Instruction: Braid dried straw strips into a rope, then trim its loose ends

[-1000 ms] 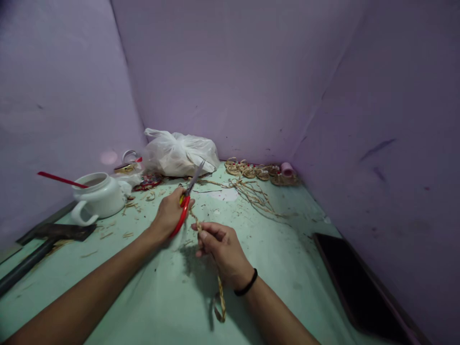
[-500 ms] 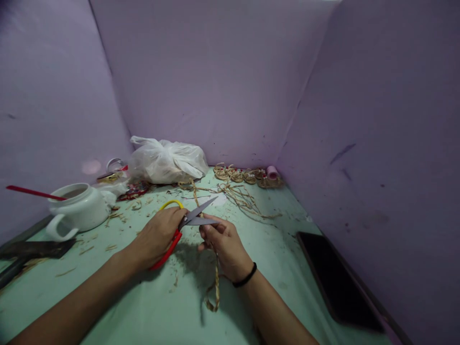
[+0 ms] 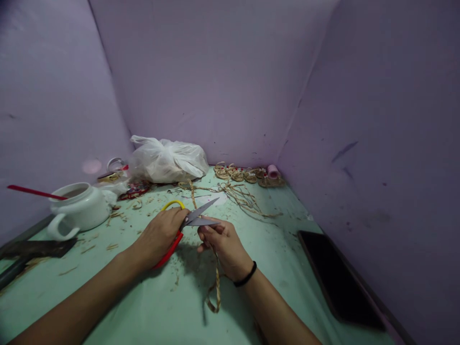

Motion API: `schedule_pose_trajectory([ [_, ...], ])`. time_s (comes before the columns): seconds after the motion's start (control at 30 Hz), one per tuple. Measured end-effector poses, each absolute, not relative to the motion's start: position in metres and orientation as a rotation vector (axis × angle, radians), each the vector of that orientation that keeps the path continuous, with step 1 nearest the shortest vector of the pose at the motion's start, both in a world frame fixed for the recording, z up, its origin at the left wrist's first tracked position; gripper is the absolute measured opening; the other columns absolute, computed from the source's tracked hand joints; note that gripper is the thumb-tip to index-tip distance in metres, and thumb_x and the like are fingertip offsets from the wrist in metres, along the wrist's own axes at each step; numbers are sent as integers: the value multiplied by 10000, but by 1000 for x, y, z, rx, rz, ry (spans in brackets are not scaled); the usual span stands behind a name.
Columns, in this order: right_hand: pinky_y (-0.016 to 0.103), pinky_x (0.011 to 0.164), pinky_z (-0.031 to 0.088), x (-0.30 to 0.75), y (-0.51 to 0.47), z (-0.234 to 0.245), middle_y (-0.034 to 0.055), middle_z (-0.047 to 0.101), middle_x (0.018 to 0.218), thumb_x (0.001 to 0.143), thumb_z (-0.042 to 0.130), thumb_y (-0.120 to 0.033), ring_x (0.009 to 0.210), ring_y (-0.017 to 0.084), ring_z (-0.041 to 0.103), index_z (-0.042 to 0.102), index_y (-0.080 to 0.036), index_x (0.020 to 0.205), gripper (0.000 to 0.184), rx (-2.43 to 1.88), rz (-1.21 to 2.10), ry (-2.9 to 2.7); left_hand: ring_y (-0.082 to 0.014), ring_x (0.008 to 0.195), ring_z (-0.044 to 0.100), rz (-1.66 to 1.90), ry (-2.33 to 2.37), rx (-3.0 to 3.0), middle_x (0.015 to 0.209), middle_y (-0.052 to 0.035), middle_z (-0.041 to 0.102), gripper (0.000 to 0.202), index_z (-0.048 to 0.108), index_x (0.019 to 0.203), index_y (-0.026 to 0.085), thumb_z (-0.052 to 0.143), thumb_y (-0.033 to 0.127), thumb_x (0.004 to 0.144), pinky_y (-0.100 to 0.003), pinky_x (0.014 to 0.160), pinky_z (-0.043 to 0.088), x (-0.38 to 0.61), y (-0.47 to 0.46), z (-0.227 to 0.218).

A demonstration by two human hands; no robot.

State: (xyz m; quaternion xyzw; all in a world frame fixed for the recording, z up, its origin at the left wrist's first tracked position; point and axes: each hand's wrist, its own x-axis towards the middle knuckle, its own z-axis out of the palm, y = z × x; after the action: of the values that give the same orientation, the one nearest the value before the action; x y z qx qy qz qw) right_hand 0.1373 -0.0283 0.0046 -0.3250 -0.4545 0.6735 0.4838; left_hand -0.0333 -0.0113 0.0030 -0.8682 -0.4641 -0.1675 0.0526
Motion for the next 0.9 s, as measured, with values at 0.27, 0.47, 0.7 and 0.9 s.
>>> schedule_pose_trajectory([
  [0.27,220,485,449,137,-29,5,-38,417,562,671,641,-313,494,62,359,533,-146,588,216,-769,1579,-1185,-199,780,469,-402,-1378,-2645,885,-93,514,263,465,996,147,281,86,818,-345,711,399,-36,-13,9],
  [0.47,215,479,447,136,-29,5,-40,412,563,672,642,-309,484,56,351,524,-148,569,225,-766,1595,-1173,-186,787,486,-461,-1373,-2707,860,-73,526,248,456,999,164,321,91,804,-316,707,399,-38,-12,8],
  [0.7,233,540,467,137,-29,1,-28,450,640,691,641,-327,539,60,401,640,-177,980,325,-770,1690,-1165,-123,598,501,-1048,-1660,-2792,701,2,549,186,504,902,191,411,145,747,-235,573,385,-40,-13,9],
  [0.9,261,612,475,140,-29,-1,15,504,786,696,642,-260,705,112,467,592,-211,1107,417,-684,1778,-1283,-99,513,520,-2000,-2099,-2725,710,3,576,217,460,910,184,503,316,744,-213,477,400,-32,-12,8],
])
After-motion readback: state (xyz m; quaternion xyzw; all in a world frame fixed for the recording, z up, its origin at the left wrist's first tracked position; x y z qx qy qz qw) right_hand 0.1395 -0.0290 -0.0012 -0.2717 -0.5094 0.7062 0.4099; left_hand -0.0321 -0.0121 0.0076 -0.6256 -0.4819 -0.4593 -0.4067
